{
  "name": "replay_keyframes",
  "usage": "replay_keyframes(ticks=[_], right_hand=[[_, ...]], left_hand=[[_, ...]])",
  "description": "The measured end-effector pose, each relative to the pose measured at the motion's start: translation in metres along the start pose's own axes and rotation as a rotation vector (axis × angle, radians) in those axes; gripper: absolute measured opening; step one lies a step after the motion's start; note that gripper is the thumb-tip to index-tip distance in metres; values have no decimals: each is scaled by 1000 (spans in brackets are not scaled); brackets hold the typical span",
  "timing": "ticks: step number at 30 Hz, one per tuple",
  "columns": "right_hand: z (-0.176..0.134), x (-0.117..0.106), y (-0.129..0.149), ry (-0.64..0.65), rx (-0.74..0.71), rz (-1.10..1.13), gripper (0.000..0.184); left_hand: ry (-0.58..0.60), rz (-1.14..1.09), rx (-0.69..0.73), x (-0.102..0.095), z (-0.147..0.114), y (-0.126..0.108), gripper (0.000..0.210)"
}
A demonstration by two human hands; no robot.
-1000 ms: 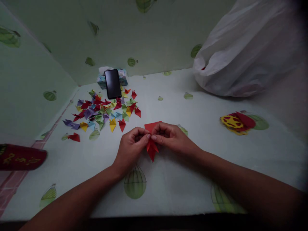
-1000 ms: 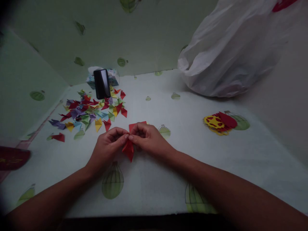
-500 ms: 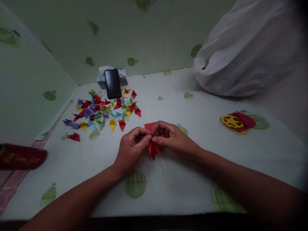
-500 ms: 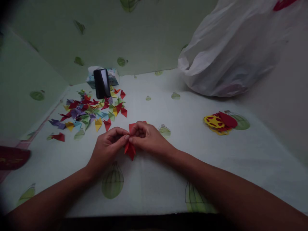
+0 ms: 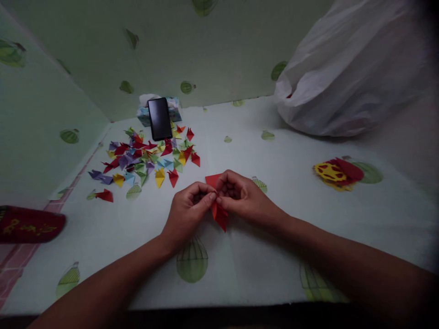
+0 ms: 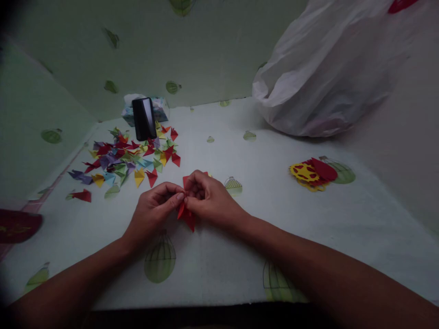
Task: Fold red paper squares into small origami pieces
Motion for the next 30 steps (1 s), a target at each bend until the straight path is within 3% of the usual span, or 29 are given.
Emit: replay_keyframes(ticks=[14, 19, 25, 30], right_hand=[[2, -1, 0, 32, -40, -9, 16], [1, 0, -3, 83, -1, 6, 26], [-2, 0, -3, -56, -39, -151, 9], [-3, -2, -1, -155, -69, -311, 9]], left_hand=[[-6, 15, -26, -2, 1, 1, 14], [-37, 82, 3, -2, 2, 0, 14], [-39, 83, -31, -2, 2, 2, 11], [7, 25, -100, -1, 2, 2, 13]])
Point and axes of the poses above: each hand's wrist, its own z-axis towards the middle knuckle, its own x-axis out of the palm, y = z × x, the point moved 2 cm from there along z, towards the middle knuckle, and after that the axes turned 11 degrees about x, right-handed, at the moved point
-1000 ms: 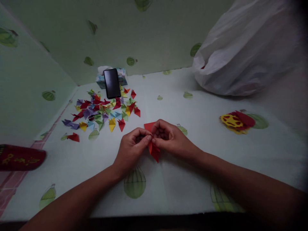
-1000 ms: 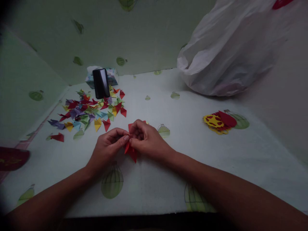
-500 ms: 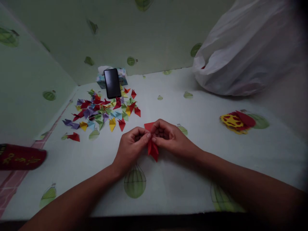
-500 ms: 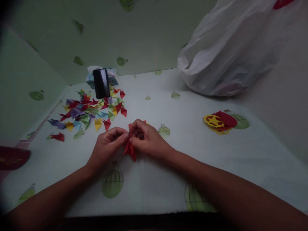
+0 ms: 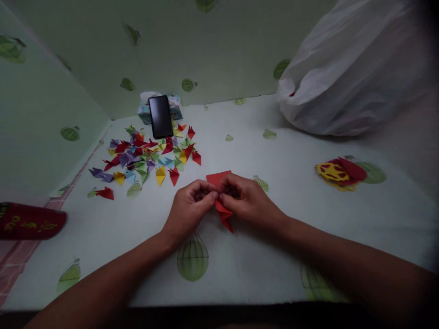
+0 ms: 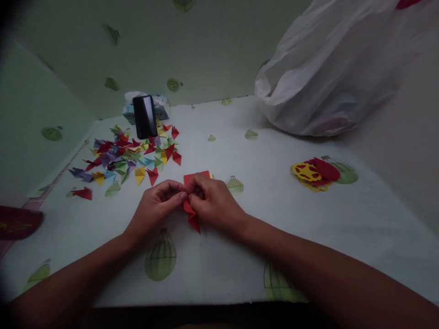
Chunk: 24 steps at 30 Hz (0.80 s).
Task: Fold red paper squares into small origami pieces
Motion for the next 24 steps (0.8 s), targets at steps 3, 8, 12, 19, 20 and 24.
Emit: replay_keyframes(ticks=[3, 8, 12, 19, 20, 24], right_hand=[[1, -1, -1, -7, -5, 18, 8], [1, -1, -2, -27, -26, 10, 8], [-1, -1, -1, -60, -63, -43, 9], [-2, -1, 0, -79, -114, -85, 12], [-1, -1, 0, -77, -117, -85, 12], [-1, -1, 0, -72, -117, -75, 12]], left_hand=[[28, -46, -14, 0, 0, 0, 18], [23, -97, -48, 0, 1, 1, 18], [-8, -109, -65, 1, 1, 0, 15], [-20, -117, -85, 0, 1, 1, 15], [-21, -116, -79, 0, 1, 1, 15], [6, -127, -66, 0, 2, 3, 16]])
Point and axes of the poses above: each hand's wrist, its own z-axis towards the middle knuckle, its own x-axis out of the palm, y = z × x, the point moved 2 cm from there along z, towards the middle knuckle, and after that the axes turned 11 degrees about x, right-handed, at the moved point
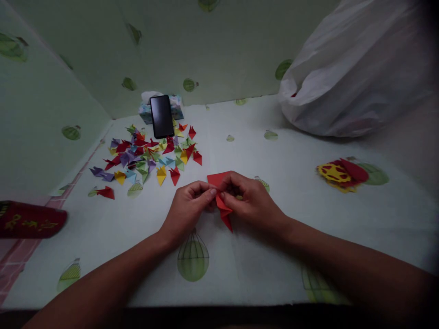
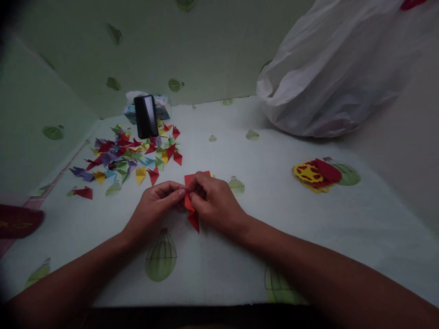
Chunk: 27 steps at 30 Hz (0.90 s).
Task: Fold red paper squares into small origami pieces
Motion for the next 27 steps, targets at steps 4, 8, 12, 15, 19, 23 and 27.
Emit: replay_keyframes(ticks=[4, 8, 12, 15, 19, 23, 27], right_hand=[[-1, -1, 0, -9, 5, 4, 12], [-1, -1, 0, -20, -15, -22, 11], [-1, -1, 0, -51, -59, -78, 11], [-1, -1, 0, -65, -76, -94, 11], [-1, -1, -2, -73, -91, -85, 12], [0, 1, -3, -68, -106, -69, 12], [0, 2, -3, -65, -107, -66, 13]], left_hand=[[20, -31, -25, -1, 1, 3, 17], [24, -50, -61, -1, 0, 4, 18], [32, -42, -45, -1, -1, 3, 22], [33, -30, -38, -1, -1, 3, 22], [15, -28, -41, -2, 0, 4, 21], [19, -9, -32, -2, 0, 4, 21], [6, 8, -35, -1, 0, 2, 20]])
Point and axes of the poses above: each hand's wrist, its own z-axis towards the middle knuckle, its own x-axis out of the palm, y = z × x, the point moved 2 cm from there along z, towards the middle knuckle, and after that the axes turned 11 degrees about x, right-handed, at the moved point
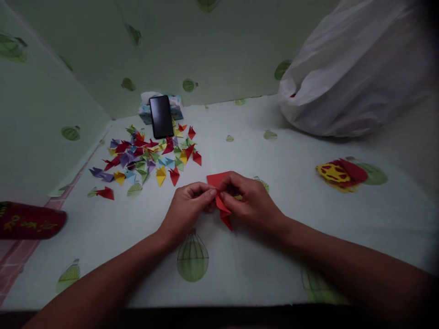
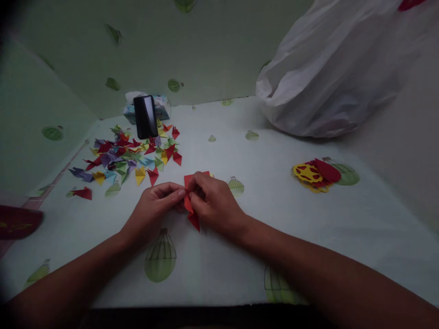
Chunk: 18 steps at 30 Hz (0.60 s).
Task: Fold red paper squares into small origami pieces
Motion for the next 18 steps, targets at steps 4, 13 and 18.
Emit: replay_keyframes(ticks=[4, 13, 18], right_hand=[[-1, -1, 1, 2, -3, 6, 12], [0, -1, 0, 20, 95, 46, 10], [0, -2, 0, 19, 65, 36, 10]], left_hand=[[-18, 38, 19, 1, -1, -2, 20], [-26, 78, 34, 2, -1, -5, 18], [-23, 82, 32, 2, -1, -4, 16]])
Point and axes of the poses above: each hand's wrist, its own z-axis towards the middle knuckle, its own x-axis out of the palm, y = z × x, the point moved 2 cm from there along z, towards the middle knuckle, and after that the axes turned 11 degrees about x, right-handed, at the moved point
